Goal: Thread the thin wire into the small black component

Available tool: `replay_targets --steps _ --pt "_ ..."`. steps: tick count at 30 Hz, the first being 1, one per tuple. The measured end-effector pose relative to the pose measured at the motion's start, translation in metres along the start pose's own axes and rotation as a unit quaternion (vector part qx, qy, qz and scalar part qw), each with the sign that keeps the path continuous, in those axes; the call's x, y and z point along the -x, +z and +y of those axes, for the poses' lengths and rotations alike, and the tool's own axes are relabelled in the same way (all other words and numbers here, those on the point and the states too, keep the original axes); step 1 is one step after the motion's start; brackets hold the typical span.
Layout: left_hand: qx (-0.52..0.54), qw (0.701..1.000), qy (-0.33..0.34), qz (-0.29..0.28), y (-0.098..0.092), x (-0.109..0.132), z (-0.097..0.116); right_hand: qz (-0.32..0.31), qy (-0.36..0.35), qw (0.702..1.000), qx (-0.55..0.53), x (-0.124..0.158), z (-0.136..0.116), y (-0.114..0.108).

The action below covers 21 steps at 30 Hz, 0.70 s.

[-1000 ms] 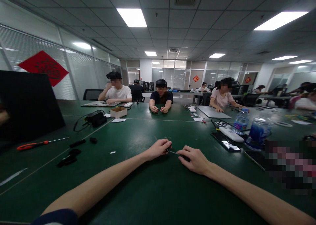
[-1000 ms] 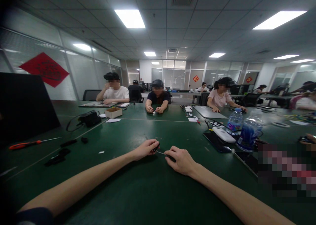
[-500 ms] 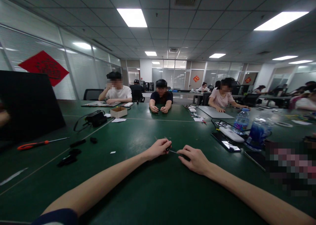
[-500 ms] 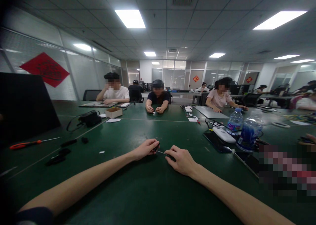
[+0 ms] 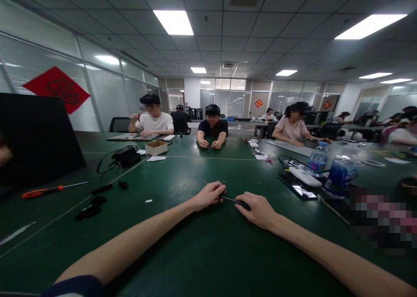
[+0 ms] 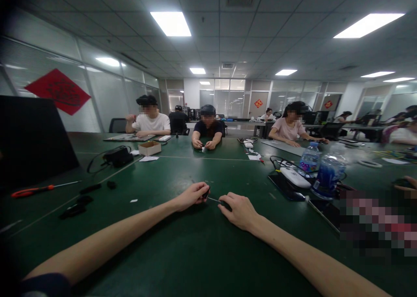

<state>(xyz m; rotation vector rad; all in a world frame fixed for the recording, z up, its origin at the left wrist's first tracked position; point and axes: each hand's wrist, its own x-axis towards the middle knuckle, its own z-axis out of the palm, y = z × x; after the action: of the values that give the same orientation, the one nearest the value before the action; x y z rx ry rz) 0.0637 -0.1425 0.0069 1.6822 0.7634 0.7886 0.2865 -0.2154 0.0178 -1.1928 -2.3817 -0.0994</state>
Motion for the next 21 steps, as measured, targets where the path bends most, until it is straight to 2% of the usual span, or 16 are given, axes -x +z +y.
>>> replay_targets --steps 21 --pt "0.004 1.000 0.001 -0.002 -0.0012 -0.0015 -0.0030 -0.004 0.013 1.000 -0.008 -0.0006 0.0023 0.0030"
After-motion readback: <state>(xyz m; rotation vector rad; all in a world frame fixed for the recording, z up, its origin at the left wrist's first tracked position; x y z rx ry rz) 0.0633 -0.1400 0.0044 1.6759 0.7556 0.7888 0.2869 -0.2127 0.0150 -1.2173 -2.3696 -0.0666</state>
